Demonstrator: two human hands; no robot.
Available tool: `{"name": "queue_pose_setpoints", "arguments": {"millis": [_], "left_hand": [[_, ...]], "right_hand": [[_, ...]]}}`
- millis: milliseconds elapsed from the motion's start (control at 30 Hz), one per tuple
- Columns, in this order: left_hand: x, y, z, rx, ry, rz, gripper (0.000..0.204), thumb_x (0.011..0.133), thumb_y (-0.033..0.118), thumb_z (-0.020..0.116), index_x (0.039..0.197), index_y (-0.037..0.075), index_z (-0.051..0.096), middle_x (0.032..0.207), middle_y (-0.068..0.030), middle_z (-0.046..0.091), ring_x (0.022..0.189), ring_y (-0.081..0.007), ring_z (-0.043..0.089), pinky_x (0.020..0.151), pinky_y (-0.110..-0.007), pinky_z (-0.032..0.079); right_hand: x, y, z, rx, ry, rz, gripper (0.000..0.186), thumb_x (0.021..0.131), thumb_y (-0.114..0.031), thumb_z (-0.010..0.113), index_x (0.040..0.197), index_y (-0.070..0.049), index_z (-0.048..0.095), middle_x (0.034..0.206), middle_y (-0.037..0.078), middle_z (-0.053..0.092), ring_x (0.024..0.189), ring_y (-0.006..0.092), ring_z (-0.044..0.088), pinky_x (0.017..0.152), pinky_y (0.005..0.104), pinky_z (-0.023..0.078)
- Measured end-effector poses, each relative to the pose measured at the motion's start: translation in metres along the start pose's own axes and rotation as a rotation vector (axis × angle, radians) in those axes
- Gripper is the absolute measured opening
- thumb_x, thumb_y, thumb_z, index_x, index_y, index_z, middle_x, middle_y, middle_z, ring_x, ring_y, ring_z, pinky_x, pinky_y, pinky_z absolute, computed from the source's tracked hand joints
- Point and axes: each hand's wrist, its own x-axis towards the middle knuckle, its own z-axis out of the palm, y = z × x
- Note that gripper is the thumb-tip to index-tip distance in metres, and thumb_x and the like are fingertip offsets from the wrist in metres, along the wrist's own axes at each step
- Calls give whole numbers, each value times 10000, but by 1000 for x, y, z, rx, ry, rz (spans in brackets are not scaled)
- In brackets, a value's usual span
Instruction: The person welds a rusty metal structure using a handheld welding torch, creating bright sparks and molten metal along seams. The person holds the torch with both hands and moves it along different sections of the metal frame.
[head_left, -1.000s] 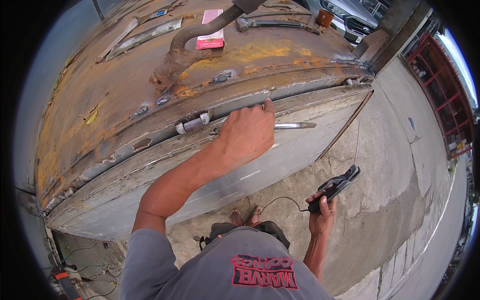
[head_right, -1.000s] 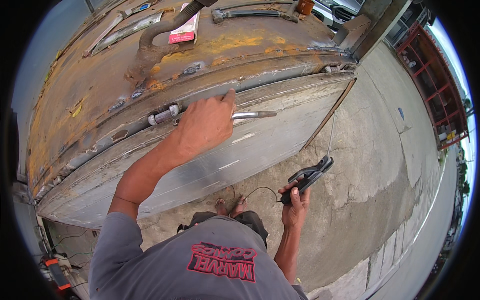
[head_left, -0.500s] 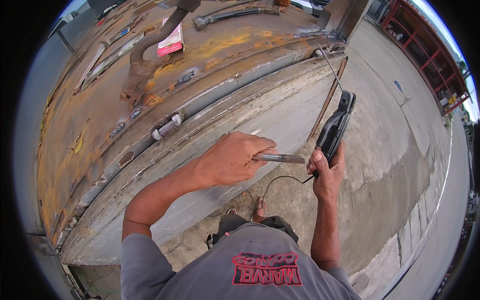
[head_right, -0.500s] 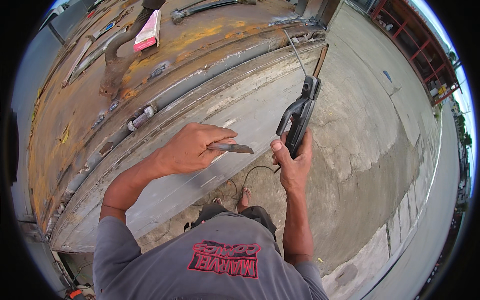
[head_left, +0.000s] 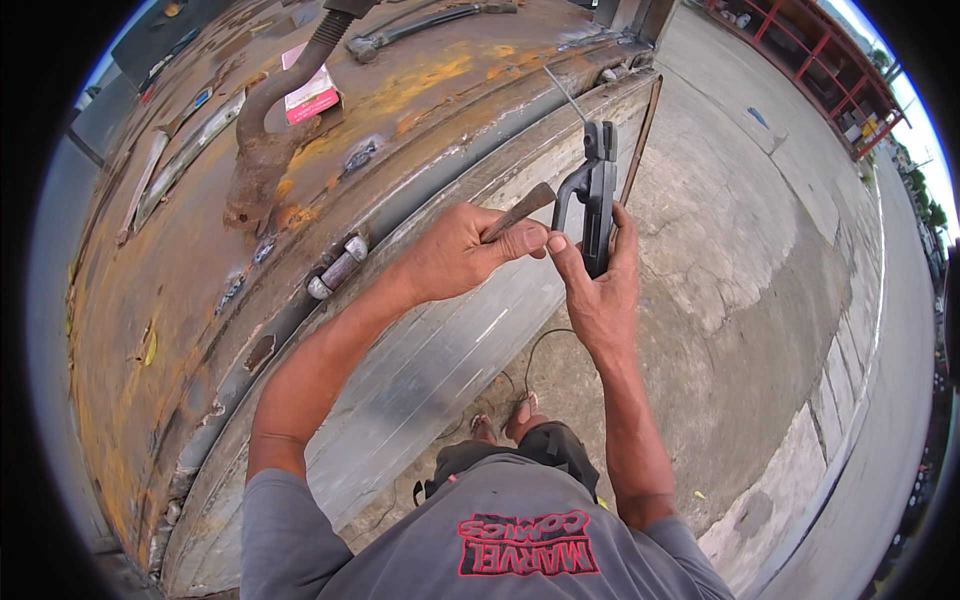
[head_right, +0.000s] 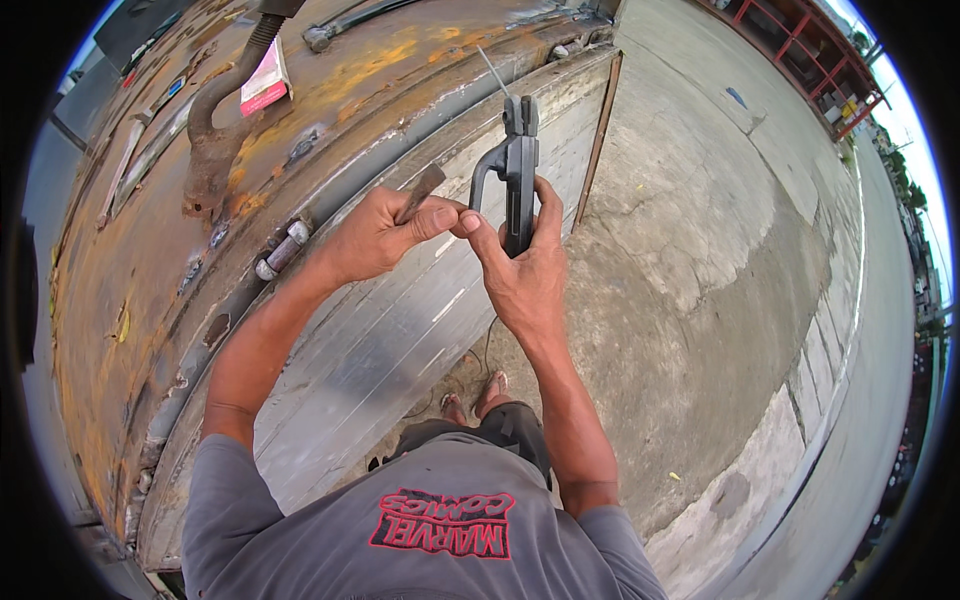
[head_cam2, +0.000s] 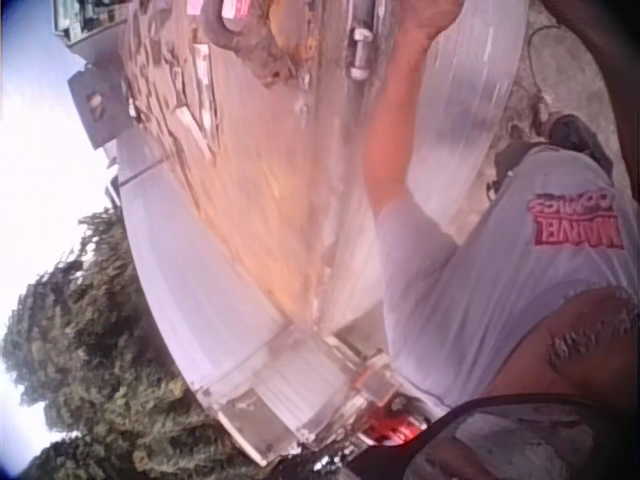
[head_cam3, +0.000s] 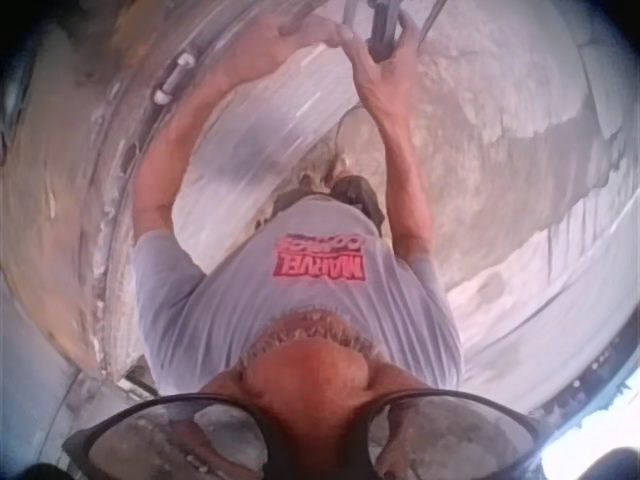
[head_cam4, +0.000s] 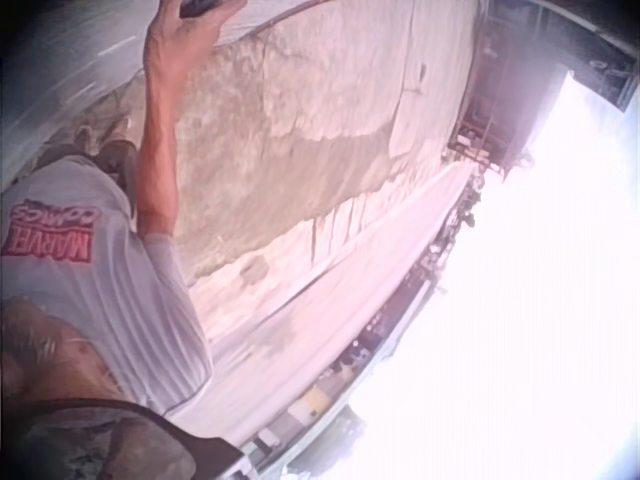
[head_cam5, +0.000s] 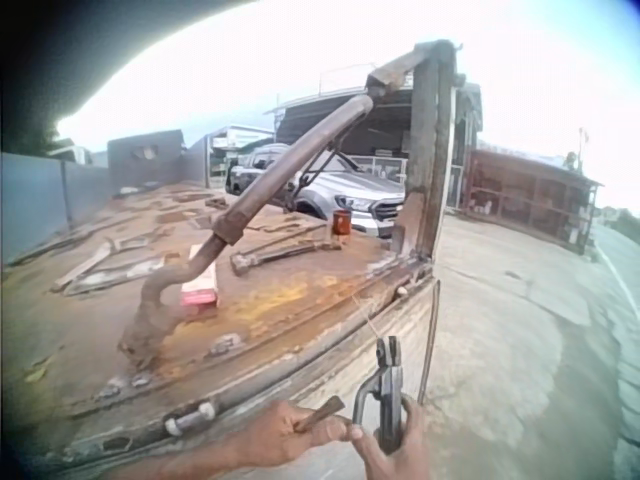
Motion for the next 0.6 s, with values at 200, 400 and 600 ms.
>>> {"name": "queue_pose_setpoints", "arguments": {"millis": [200, 400, 600], "left_hand": [[-3, 14, -17, -60, -73, -216, 432, 1018, 433, 720, 1291, 103, 774, 695, -1, 671, 661, -78, 596, 494, -285, 431], [-2, 17, -18, -136, -142, -209, 544, 1048, 392, 671, 1503, 102, 600, 1302, -79, 746, 900, -70, 692, 501, -260, 488], [7, 22, -9, -77, -192, -225, 594, 1066, 373, 642, 1571, 91, 510, 1433, -72, 688, 1102, -158, 695, 881, -368, 580]], "right_hand": [[8, -14, 8, -56, -38, 5, 825, 955, -386, 801, 1565, 2, 404, 878, 54, 669, 777, 128, 631, 671, 302, 507], [42, 3, -1, -73, 69, -61, 860, 946, -424, 800, 1574, 12, 407, 707, 51, 622, 639, 144, 629, 562, 314, 492], [71, 3, -9, -123, 89, -111, 862, 949, -429, 796, 1567, 53, 435, 702, 42, 614, 627, 126, 607, 549, 306, 484]]}}
